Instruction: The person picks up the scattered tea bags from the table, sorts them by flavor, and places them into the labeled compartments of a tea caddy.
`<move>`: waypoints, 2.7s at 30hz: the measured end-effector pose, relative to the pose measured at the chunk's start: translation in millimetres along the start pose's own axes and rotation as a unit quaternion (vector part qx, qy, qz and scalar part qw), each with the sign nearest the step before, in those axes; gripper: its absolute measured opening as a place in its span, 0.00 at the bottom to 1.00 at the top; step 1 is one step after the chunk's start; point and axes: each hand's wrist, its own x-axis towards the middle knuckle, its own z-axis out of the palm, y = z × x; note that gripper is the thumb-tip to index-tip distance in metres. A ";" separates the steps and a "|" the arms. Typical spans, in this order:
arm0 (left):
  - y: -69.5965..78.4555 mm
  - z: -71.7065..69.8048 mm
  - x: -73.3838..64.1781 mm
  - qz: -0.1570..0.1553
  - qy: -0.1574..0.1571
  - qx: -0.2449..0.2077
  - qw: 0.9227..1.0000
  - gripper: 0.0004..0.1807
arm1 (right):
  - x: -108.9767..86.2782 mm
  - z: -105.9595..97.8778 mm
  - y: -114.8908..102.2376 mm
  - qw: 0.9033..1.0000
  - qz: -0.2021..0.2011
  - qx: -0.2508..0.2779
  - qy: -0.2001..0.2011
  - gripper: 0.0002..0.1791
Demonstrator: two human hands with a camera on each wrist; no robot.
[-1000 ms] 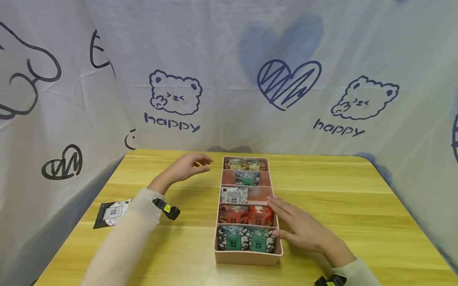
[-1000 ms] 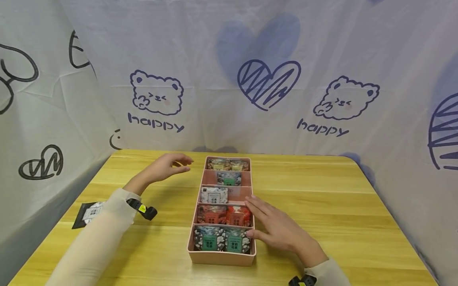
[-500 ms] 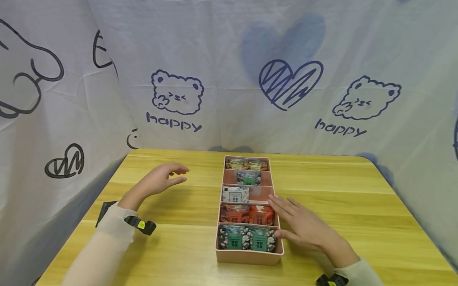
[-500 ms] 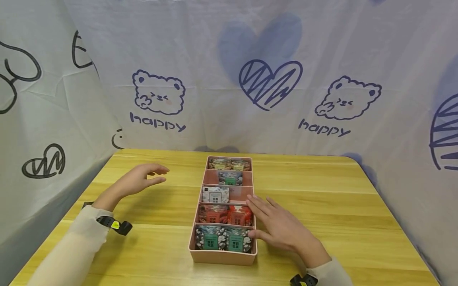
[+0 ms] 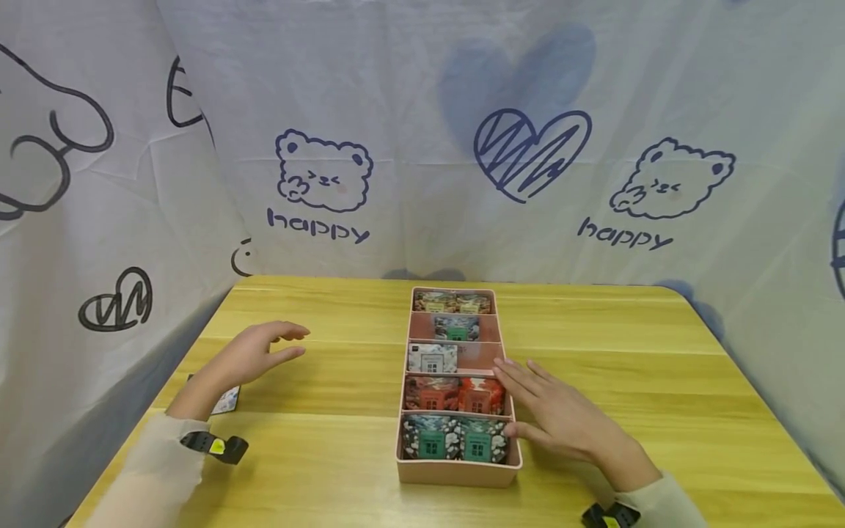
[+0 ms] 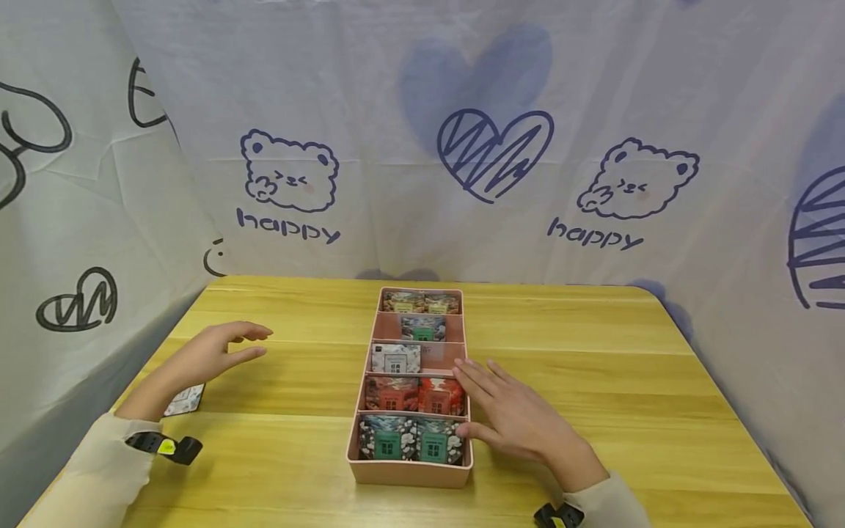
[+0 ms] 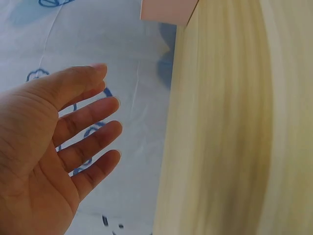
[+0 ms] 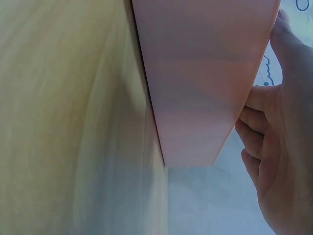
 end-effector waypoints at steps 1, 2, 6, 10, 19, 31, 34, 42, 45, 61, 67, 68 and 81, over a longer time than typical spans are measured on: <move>-2.0 -0.7 -3.6 -0.003 0.002 0.000 1.000 0.23 | -0.2 -0.2 -0.1 1.000 0.001 0.001 0.000 0.44; -4.2 -1.4 -7.0 -0.005 0.004 0.000 1.000 0.23 | -0.3 -0.3 -0.2 1.000 0.001 0.003 0.000 0.44; -13.6 -3.7 -17.5 -0.012 0.013 -0.002 1.000 0.24 | -0.7 -0.7 -0.1 1.000 0.002 0.005 0.002 0.44; -23.5 -5.3 -25.2 -0.021 0.016 -0.011 1.000 0.23 | -0.6 -1.1 0.1 1.000 0.007 0.009 0.004 0.44; -48.2 -10.9 -41.4 -0.042 0.026 -0.017 0.999 0.25 | -0.7 -1.5 1.0 1.000 0.017 0.022 -0.002 0.44; -83.5 -10.9 -65.5 -0.069 -0.010 -0.052 0.996 0.32 | -1.3 -1.4 -0.7 0.999 0.021 0.031 -0.002 0.44; -88.5 -11.3 -70.8 -0.066 -0.017 -0.065 0.996 0.34 | -1.1 -0.8 -0.7 0.999 0.017 0.033 0.000 0.44; -95.6 -12.8 -76.2 -0.096 -0.035 -0.070 0.992 0.39 | -1.3 -1.5 -1.4 0.999 0.019 0.039 -0.002 0.44; -95.3 -11.5 -75.3 -0.098 -0.035 -0.062 0.993 0.39 | -1.0 -1.8 -1.7 0.999 0.021 0.041 -0.005 0.44; -94.7 -3.8 -66.5 -0.098 -0.017 -0.024 0.995 0.27 | -1.6 -1.7 -2.2 0.998 0.034 0.045 -0.008 0.44; -94.8 -3.4 -62.9 -0.101 -0.026 -0.032 0.994 0.32 | -1.2 -1.7 -1.9 0.998 0.031 0.051 -0.004 0.44; -94.1 -3.2 -62.5 -0.101 -0.026 -0.032 0.994 0.33 | -0.7 -1.5 -1.8 0.998 0.031 0.051 -0.002 0.43; -81.1 -11.6 -54.9 -0.094 -0.007 -0.040 0.995 0.20 | 1.6 -1.3 -1.3 0.998 0.033 0.052 -0.003 0.44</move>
